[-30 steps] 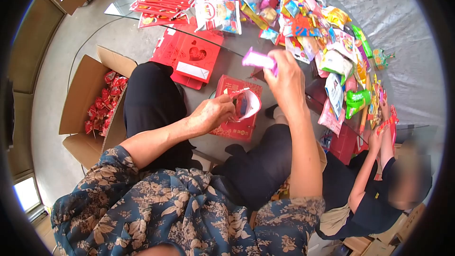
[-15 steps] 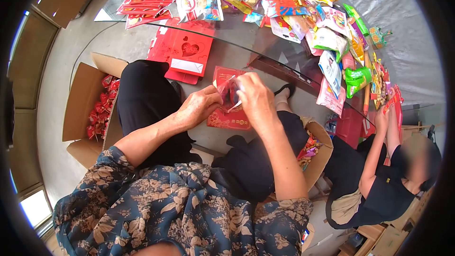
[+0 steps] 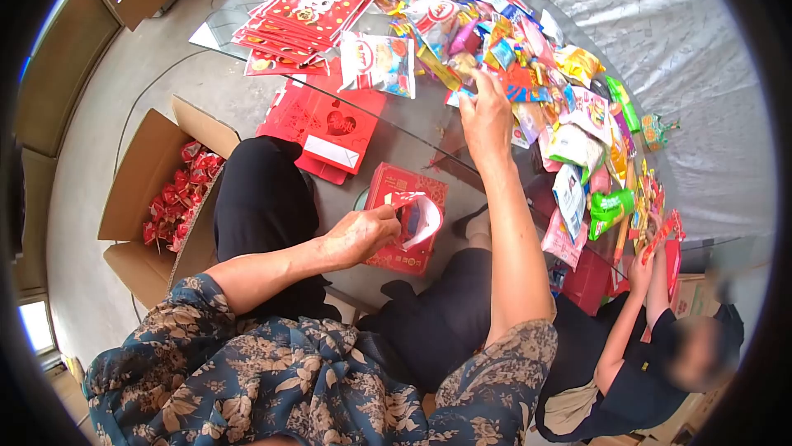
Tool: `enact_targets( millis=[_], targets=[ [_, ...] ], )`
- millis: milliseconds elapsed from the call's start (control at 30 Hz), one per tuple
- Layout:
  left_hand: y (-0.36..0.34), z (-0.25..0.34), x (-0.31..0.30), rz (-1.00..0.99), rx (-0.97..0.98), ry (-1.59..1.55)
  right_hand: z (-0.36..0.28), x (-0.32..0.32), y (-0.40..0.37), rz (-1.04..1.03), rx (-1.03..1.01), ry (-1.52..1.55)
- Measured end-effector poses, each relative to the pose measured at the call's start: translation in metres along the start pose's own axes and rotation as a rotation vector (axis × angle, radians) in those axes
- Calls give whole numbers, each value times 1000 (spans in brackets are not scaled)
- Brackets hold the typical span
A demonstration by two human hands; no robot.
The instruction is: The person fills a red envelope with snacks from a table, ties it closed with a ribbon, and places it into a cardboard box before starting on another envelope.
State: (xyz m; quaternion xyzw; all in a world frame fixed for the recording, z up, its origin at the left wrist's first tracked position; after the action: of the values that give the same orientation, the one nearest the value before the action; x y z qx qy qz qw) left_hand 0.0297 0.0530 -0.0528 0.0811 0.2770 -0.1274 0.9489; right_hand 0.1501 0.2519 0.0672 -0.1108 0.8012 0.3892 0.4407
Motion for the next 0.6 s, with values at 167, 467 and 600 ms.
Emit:
enact_targets(
  millis=[167,467,600],
  targets=[
    [3,-2,0,-13,-25,-11,13,34,34,-106,21,-231],
    [4,1,-2,-10,-1,-21,28,51,42,-131,-41,-211],
    [5,1,-1,-2,23,-22,38,43,43,-71,-62,-75]
  ],
)
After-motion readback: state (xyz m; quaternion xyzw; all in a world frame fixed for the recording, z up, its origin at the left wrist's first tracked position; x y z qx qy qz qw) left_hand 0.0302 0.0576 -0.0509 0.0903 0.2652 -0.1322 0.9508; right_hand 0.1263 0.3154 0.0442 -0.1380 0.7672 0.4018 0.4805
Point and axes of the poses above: each hand's wrist, its own y-axis towards the middle knuckle, its own x-axis out of the palm, z = x × y, the point moved 4 cm from there along y, towards the middle knuckle, and after that the axes turned 11 degrees about -x, right-handed, at the moved point
